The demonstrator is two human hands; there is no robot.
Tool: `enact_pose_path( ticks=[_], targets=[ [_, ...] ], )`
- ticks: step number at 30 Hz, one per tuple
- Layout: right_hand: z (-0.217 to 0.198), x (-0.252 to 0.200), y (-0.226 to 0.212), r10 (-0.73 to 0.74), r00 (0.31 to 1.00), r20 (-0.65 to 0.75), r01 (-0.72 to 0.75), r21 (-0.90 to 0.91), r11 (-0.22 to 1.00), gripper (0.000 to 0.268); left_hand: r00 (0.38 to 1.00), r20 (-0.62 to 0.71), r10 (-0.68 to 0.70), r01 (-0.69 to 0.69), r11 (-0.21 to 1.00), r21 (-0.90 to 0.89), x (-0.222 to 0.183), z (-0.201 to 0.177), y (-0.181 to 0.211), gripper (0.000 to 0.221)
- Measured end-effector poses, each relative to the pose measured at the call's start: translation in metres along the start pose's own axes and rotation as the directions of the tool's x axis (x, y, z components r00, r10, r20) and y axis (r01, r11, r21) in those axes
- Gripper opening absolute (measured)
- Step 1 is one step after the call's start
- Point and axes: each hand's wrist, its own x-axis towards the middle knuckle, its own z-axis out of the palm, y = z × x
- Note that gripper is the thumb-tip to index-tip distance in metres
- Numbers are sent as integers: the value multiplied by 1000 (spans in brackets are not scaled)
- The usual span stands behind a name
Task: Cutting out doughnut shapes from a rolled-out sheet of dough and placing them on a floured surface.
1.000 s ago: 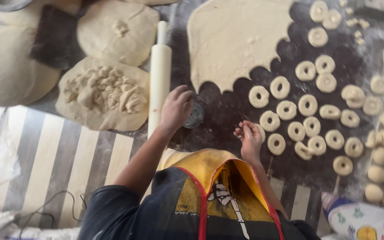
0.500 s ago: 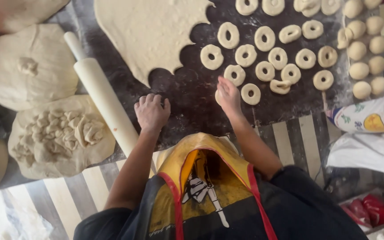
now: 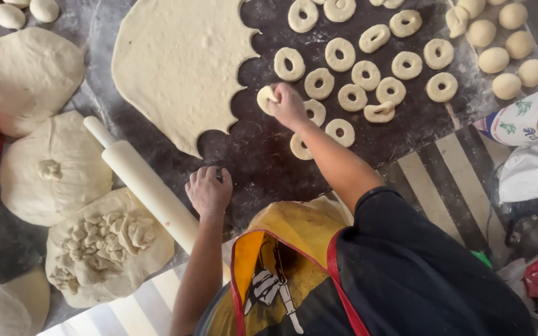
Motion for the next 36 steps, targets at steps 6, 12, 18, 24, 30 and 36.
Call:
enact_pose_path(
  ticks=[6,12,18,24,30,36],
  targets=[
    [-40,-19,-28,328,854,404,-489,838,241,47,999,-1,-37,37,999,14,-2,3,2,32],
    [-88,37,2,255,800,544,-572,819,46,54,998,-24,-57,57,998,33,-2,5,5,29],
    [-160,178,65,190,961,199,-181,978,-107,45,995,-57,-81,85,994,71,6,9,2,26],
    [-147,235,166,376,900,-222,-166,624,764,25,991,-86,-98,109,985,136,3,23,-5,25],
    [-160,220,156,-169,973,-158,128,-237,963,13,966,-153,-206,229,962,149,1,36,-3,20],
    [-185,223,150,91,965,-246,84,619,781,9,957,-179,-229,258,953,157,5,33,-7,18]
  ],
)
